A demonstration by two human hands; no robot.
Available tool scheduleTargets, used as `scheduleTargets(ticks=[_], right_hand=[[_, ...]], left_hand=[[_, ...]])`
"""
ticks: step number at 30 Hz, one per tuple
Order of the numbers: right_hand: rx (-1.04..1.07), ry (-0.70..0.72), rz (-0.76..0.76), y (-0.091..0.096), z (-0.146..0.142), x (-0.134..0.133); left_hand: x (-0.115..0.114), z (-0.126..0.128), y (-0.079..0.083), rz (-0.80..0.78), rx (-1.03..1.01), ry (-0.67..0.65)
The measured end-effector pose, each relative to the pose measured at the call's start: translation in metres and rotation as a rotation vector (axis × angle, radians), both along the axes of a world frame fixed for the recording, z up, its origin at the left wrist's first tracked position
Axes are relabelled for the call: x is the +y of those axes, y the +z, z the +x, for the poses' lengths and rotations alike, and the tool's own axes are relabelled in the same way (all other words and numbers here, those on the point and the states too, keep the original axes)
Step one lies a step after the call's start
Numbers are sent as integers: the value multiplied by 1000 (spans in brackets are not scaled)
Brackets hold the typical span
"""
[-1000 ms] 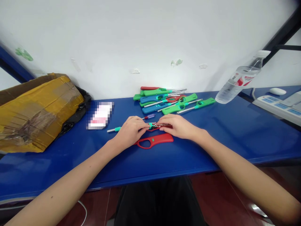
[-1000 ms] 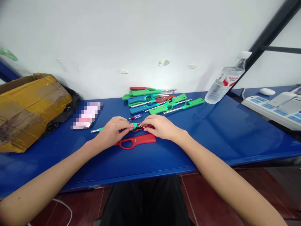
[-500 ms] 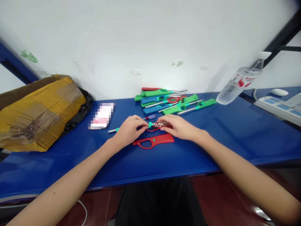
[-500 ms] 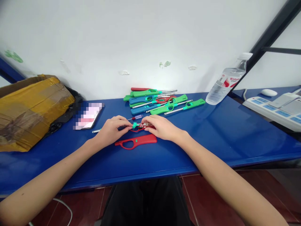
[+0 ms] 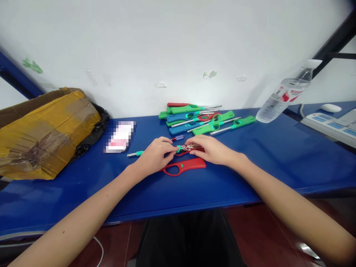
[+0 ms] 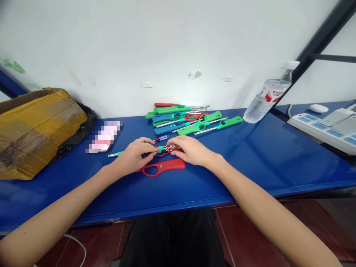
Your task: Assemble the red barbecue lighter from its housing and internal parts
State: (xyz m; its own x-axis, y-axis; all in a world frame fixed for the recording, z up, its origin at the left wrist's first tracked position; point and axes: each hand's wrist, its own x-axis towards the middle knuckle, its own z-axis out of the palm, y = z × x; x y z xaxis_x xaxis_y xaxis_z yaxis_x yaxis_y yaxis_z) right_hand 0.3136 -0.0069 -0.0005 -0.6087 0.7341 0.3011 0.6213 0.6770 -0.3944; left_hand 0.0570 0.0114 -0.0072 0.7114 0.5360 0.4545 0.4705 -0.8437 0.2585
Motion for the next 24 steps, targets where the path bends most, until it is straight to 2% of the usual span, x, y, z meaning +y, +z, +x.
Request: scheduleTargets(ticks=[5, 14, 24], right_hand=[[-9, 8, 14, 0, -1, 0], [-6, 24, 17, -1, -1, 0], [-6, 25, 7, 0, -1, 0]], left_hand=[[1, 0, -1, 21, 5, -18], [4, 3, 1, 73, -11, -124], [3, -1, 4, -20, -27, -108]])
